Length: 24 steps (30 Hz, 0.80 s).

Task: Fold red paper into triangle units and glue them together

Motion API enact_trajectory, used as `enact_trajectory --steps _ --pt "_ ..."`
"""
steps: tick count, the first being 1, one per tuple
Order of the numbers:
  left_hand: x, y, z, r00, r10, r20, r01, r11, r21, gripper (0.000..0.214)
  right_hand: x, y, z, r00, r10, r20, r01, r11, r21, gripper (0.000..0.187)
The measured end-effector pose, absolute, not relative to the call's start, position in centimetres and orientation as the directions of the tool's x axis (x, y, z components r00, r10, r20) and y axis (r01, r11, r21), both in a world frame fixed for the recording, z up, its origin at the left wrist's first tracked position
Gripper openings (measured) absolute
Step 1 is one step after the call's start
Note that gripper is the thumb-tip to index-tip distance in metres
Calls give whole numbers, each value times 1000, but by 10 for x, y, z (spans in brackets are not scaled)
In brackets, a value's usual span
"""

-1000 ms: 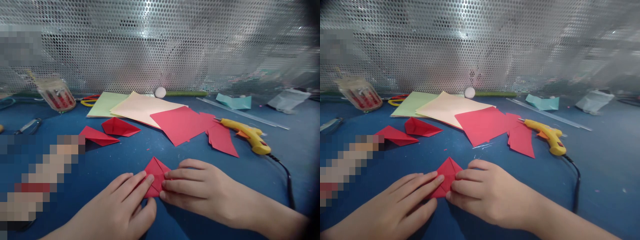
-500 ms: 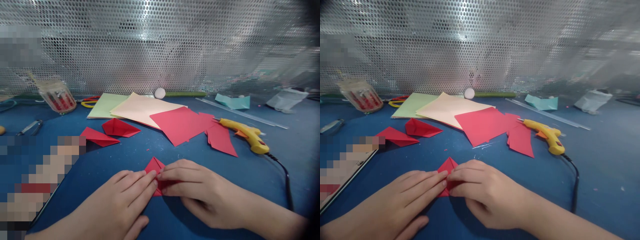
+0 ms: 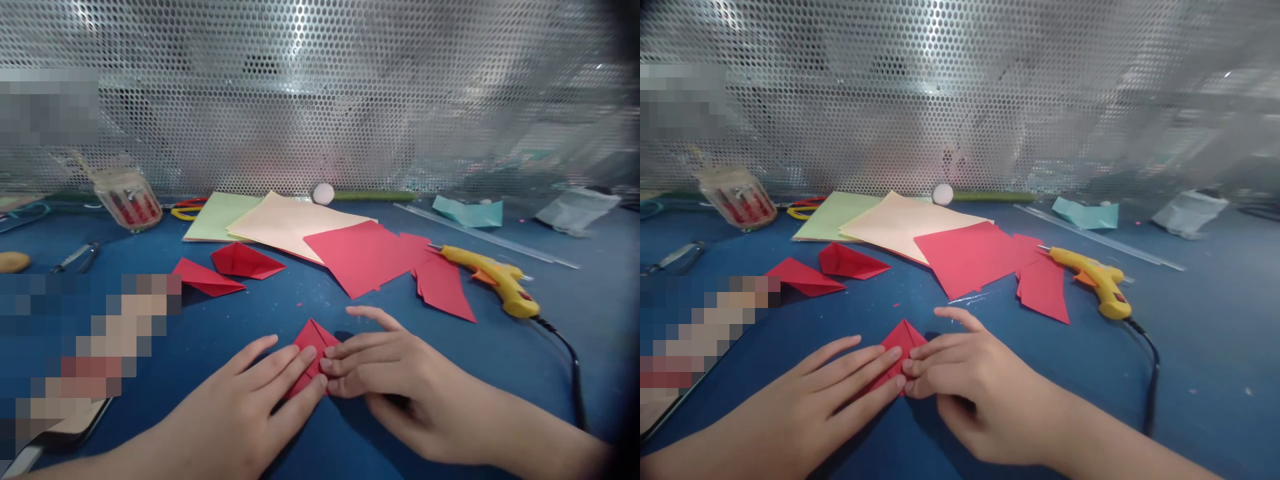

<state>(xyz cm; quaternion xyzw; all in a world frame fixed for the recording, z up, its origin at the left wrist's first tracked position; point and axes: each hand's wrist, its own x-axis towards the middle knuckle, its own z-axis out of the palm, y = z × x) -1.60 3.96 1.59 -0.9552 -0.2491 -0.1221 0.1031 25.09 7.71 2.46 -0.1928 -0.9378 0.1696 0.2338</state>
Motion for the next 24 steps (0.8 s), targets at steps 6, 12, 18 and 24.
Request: enact_trajectory --steps 6,12,18,24 --pt "-13 37 -10 806 468 363 540 -832 -125 42 256 79 22 -762 445 470 248 871 -423 35" --pt "-13 35 3 885 375 276 451 -838 -307 54 252 74 18 -715 553 428 335 809 -484 32" --pt "-17 35 10 891 323 318 436 -802 -407 41 266 97 7 -548 657 517 558 748 -359 36" --pt "-18 32 6 876 368 312 448 -859 -246 41 271 118 -1 -390 845 366 808 505 -304 54"
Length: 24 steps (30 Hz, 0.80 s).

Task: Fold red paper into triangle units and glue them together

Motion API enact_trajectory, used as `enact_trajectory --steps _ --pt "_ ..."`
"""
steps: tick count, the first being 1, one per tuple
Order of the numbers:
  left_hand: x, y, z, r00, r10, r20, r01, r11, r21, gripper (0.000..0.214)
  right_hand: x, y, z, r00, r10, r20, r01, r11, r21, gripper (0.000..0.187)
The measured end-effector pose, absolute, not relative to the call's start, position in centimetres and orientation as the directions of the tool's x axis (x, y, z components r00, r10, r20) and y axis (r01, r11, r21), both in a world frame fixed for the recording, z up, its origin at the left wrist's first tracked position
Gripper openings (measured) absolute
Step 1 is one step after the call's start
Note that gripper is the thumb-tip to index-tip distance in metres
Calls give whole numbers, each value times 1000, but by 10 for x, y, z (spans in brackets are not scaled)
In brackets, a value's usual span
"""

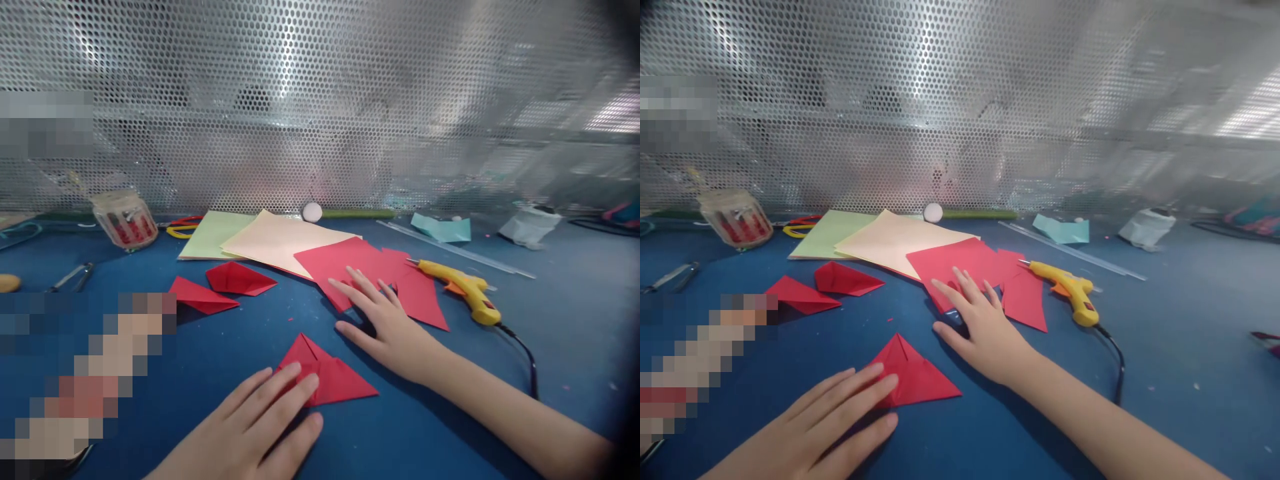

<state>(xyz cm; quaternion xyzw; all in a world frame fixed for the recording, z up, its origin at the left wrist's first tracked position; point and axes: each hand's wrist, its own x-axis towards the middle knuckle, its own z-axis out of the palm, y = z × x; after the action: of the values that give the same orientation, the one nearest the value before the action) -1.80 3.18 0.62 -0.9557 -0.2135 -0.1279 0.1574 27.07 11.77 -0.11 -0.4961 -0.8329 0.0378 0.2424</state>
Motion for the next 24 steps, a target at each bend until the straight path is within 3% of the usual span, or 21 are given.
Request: enact_trajectory --steps 5,9,12,17,24 --pt "-16 24 -8 721 584 374 636 -771 -22 80 267 122 -12 -239 921 307 914 321 -249 72" --pt "-19 24 0 677 685 271 645 -729 231 73 266 126 -11 -190 930 316 947 258 -192 59" --pt "-22 28 17 658 709 254 644 -704 299 68 269 129 -6 -195 926 323 956 253 -150 41" --pt "-24 40 45 559 792 244 581 -584 567 33 277 136 -4 -231 910 344 952 284 -113 29" --pt "-38 59 77 408 874 264 727 -486 484 23 270 128 -2 -223 905 361 958 273 -92 36"
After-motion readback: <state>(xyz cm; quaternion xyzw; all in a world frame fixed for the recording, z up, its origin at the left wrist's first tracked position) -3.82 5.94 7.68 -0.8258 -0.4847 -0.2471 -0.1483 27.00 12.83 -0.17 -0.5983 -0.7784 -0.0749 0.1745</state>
